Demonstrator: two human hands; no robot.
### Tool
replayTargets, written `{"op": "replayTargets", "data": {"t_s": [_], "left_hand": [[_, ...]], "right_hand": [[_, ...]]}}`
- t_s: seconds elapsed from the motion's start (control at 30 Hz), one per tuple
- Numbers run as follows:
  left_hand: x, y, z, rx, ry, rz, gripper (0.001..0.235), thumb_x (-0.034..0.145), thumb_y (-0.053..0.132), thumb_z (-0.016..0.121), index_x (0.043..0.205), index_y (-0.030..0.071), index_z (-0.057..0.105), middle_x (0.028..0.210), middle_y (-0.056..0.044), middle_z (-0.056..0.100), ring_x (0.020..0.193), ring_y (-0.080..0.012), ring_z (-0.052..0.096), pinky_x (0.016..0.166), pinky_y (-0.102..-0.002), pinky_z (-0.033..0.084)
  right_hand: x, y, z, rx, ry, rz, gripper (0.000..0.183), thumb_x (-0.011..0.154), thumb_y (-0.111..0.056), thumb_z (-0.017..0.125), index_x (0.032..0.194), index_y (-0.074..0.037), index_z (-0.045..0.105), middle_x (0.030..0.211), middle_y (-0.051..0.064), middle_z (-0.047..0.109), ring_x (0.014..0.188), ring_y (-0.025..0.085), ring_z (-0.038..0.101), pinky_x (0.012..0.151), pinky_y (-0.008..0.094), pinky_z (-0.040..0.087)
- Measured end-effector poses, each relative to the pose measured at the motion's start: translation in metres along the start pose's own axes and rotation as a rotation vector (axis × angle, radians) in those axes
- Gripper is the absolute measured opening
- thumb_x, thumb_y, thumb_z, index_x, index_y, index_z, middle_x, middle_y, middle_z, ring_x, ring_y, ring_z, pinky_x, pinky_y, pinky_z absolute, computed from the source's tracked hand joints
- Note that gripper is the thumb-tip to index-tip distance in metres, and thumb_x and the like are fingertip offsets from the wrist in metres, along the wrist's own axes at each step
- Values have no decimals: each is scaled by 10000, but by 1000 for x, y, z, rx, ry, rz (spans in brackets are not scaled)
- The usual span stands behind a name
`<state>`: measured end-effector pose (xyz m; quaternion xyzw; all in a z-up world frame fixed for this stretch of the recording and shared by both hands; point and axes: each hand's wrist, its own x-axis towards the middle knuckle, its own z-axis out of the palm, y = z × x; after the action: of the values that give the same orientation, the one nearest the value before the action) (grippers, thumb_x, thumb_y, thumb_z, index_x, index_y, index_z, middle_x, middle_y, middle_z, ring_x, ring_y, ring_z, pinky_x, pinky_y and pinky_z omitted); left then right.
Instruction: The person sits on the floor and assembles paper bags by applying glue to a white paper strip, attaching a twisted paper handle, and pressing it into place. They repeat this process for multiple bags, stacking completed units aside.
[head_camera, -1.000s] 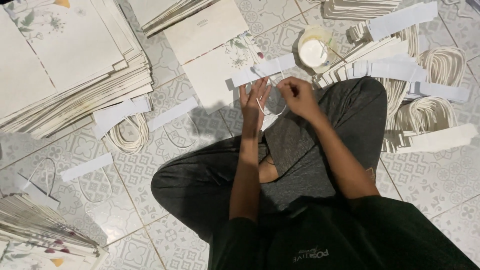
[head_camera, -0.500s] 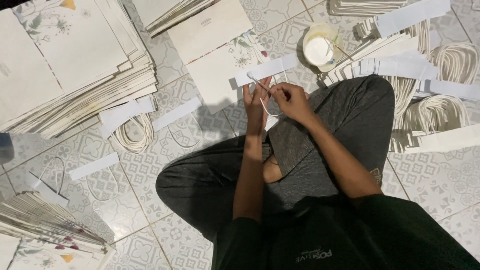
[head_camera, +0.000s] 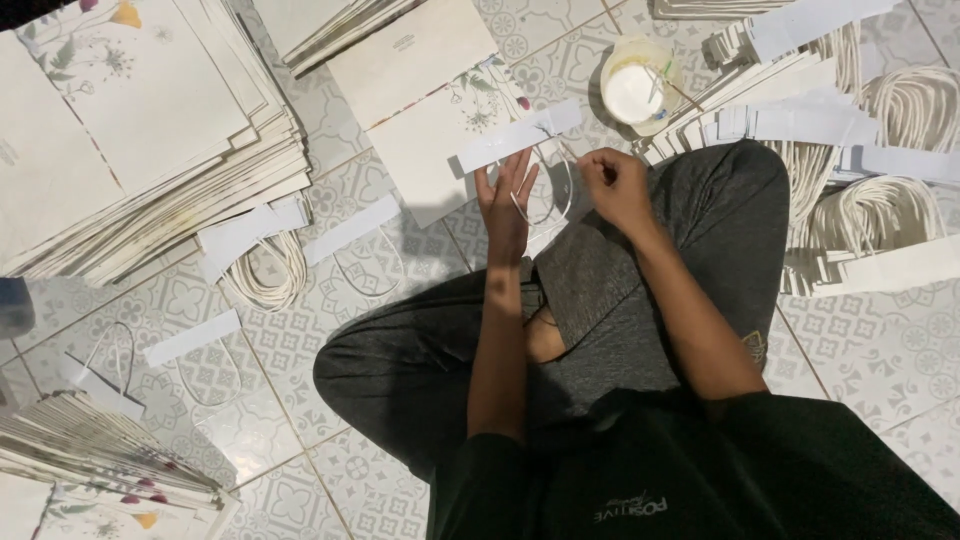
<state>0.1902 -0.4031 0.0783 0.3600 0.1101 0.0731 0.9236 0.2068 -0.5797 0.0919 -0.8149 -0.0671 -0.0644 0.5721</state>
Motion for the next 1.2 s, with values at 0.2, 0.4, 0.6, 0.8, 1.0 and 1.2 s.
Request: {"op": "replayTargets", "data": {"t_s": [0.2, 0.4, 0.6, 0.8, 1.0, 1.2], "left_hand": [[5, -18, -15, 31, 17, -10, 562, 1137, 175, 457, 1627, 66, 204, 1468, -378, 475, 1400, -474, 462, 1168, -587, 426], [10, -37, -28, 271, -8, 56, 699, 1118, 281, 517, 1670, 87, 135, 1462, -375, 486, 1412, -447, 464, 1130, -568, 453], [-7, -5, 3, 287, -28, 84, 675, 1121, 290, 502, 1655, 45, 171, 1463, -360, 502, 1394, -449, 489, 1097, -565, 484], [0, -15, -7, 187, 22, 45, 709, 1118, 245, 478, 1676, 50, 86, 1476, -380, 471, 1406, -466, 459, 1145, -607, 407], [-5, 8, 12, 39, 89, 44, 649, 1117, 138, 434, 1643, -13, 85, 1447, -415, 459, 1388, -514, 455, 1154, -617, 424], [0, 1, 4, -35, 135, 34, 627, 1117, 121, 476, 1646, 44, 148, 1448, -404, 471, 1383, -512, 464, 1150, -600, 431]], "right_hand": [[-2, -17, 21, 18, -63, -85, 63, 1018, -55, 705, 982, -9, 730, 607, 66, 524, 584, 166, 519, 576, 330, 452], [-2, -40, 31, -3, -107, -156, 53, 989, -25, 725, 1006, 25, 733, 656, 128, 598, 611, 208, 571, 608, 352, 476], [-5, -29, 33, -10, -123, -185, 72, 975, -22, 749, 1004, 41, 730, 669, 160, 600, 629, 237, 589, 630, 378, 486], [-4, -5, 36, -81, -46, -124, 60, 960, -51, 747, 961, 8, 738, 660, 134, 608, 602, 235, 578, 570, 371, 461], [-4, 16, 11, -133, 66, -108, 77, 994, -67, 730, 941, -10, 734, 669, 152, 592, 604, 259, 584, 551, 363, 434], [-4, -12, 18, -87, 49, -137, 90, 1009, -63, 722, 944, -5, 741, 649, 133, 597, 578, 237, 566, 547, 349, 456]]}}
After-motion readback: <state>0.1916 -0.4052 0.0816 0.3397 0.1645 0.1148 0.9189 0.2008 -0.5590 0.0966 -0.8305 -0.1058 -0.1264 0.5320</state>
